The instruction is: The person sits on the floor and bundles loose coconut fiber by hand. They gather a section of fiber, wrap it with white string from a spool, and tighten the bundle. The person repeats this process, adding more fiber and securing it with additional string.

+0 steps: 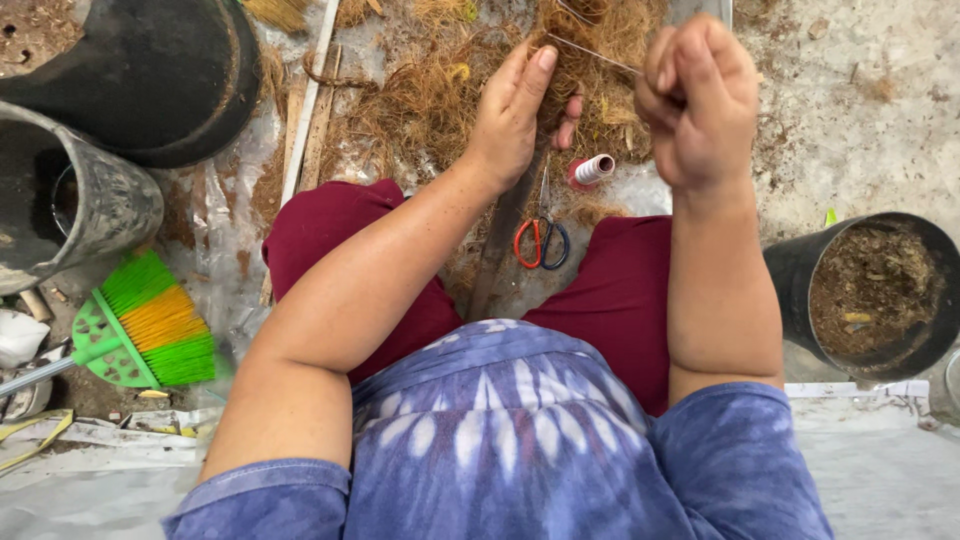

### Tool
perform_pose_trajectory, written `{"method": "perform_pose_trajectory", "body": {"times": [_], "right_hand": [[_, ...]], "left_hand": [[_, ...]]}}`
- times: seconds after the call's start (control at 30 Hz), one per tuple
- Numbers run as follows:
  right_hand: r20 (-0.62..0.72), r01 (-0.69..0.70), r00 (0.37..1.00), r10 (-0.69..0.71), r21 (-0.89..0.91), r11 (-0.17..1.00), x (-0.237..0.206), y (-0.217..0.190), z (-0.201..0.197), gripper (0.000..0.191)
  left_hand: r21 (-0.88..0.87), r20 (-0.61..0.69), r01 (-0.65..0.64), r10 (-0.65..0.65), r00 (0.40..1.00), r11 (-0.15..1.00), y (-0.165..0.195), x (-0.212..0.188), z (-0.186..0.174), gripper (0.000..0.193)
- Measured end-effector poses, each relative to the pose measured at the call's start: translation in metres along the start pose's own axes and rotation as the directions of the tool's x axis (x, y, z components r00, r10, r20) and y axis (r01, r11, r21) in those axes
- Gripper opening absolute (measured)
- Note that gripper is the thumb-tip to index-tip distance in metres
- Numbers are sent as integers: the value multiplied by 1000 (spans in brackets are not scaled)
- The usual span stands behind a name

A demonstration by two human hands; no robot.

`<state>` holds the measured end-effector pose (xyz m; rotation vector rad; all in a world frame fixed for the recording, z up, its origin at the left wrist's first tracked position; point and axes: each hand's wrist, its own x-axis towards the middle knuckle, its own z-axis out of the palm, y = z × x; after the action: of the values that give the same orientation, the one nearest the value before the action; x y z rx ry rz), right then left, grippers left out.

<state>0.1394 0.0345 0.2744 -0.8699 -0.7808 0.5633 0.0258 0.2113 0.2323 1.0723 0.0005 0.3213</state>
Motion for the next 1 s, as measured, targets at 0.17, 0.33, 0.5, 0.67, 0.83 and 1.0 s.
{"method": "perform_pose_trajectory", "body": {"times": [0.17,0.33,0.5,0.67,0.83,1.0], "right_hand": [[-102,-165,979,176,112,980,9,11,-5,36],[-170,-216,955,242,162,963,24,26,-3,17],[-32,-137,989,146,194,971,22,24,3,33],[5,-69,998,69,151,986,23,20,20,57],[58,-102,993,100,37,994,23,13,19,63],[-41,25,999,-33,-182,983,19,13,15,63]], "left_hand": [[-117,116,-31,45,992,993,16,0,6,43],[-182,300,200,-140,944,963,27,-4,11,48],[-257,383,353,-241,892,899,26,-6,9,57],[-293,486,482,-306,819,826,22,-3,1,64],[-228,581,458,-258,772,859,22,0,-2,73],[22,345,337,-323,881,941,7,1,8,70]]}}
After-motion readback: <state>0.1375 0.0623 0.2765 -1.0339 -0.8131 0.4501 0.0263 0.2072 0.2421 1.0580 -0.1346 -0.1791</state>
